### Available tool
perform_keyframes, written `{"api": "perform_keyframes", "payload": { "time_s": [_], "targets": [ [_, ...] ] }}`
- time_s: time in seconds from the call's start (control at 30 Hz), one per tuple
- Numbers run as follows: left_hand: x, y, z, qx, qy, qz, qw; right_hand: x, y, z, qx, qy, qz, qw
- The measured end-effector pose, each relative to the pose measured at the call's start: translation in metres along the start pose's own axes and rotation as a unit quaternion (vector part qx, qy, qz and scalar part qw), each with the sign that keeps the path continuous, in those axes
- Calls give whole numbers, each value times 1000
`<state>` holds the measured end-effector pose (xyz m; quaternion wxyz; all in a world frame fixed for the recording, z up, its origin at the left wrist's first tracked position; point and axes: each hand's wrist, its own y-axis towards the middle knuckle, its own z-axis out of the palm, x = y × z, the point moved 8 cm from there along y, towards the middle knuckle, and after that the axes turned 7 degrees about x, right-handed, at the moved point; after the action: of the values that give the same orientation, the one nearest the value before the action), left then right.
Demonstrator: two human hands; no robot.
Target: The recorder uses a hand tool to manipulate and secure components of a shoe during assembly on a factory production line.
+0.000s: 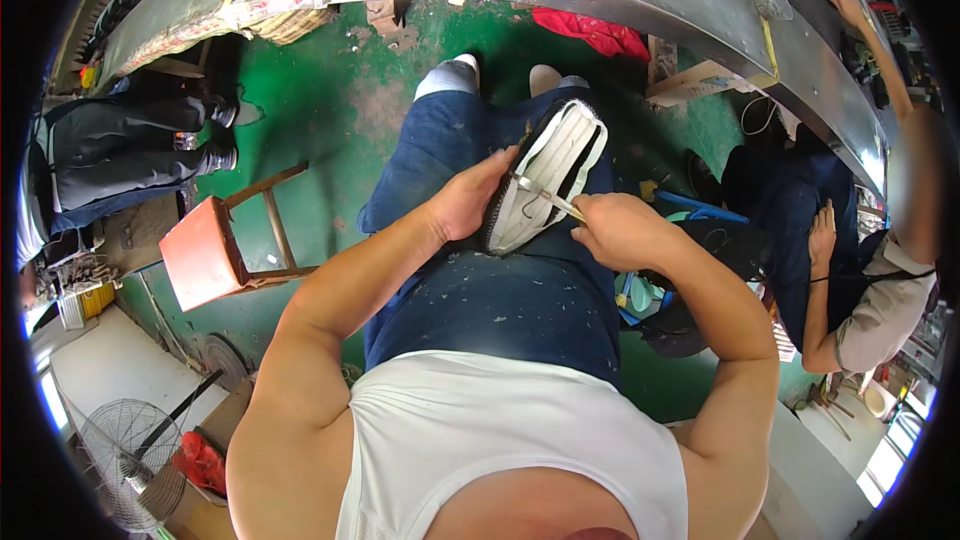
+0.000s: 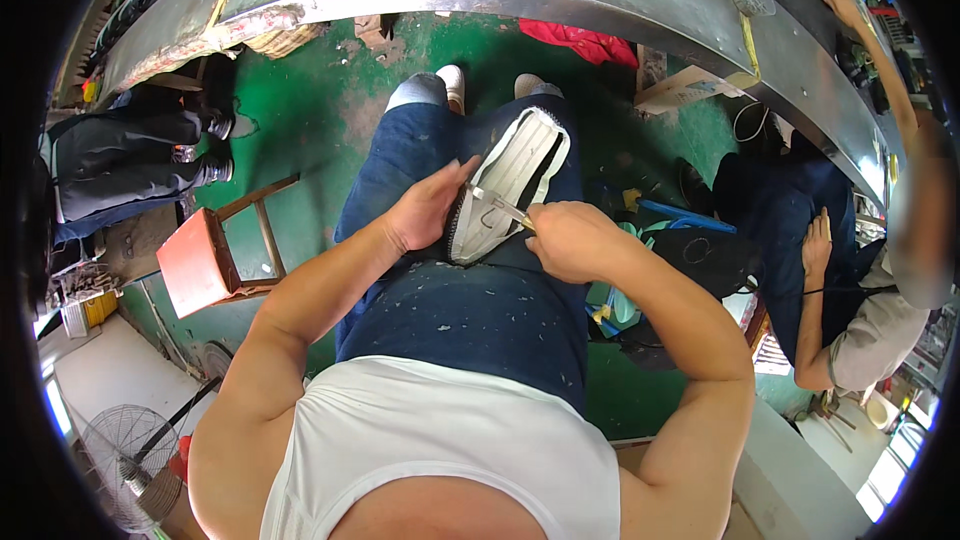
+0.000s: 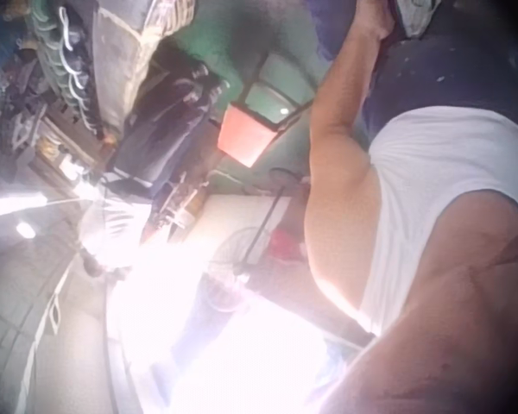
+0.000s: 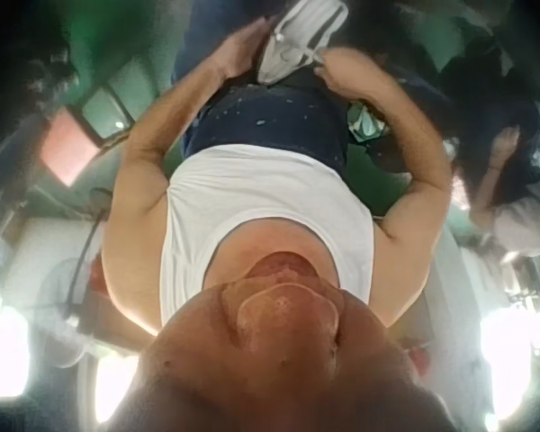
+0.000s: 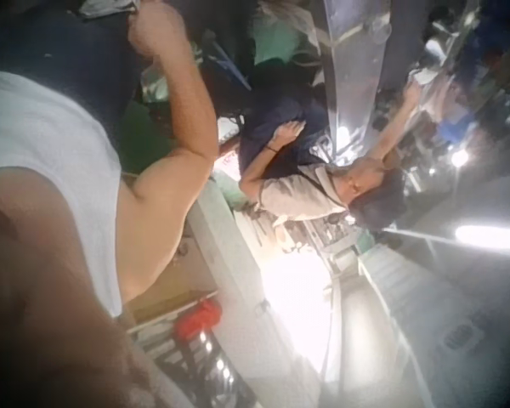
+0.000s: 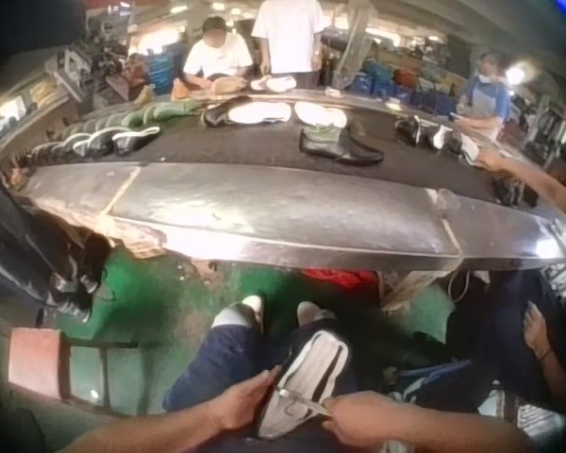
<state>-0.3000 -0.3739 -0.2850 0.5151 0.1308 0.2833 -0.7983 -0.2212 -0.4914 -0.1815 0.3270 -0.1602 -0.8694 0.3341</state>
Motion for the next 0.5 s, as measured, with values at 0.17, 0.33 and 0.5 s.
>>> {"api": "perform_keyframes", "payload": {
  "time_s": [0.17,0.33,0.5],
  "targets": [
    [2,8,-19,-200,15,-11,980,-2,21,36,-110,114,-32,987],
    [-7,14,-56,-310,280,66,906,-5,21,42,-142,195,-23,970],
    [-20,10,-46,-316,446,121,829,-13,-6,8,-231,27,-8,973]
  ]
}}
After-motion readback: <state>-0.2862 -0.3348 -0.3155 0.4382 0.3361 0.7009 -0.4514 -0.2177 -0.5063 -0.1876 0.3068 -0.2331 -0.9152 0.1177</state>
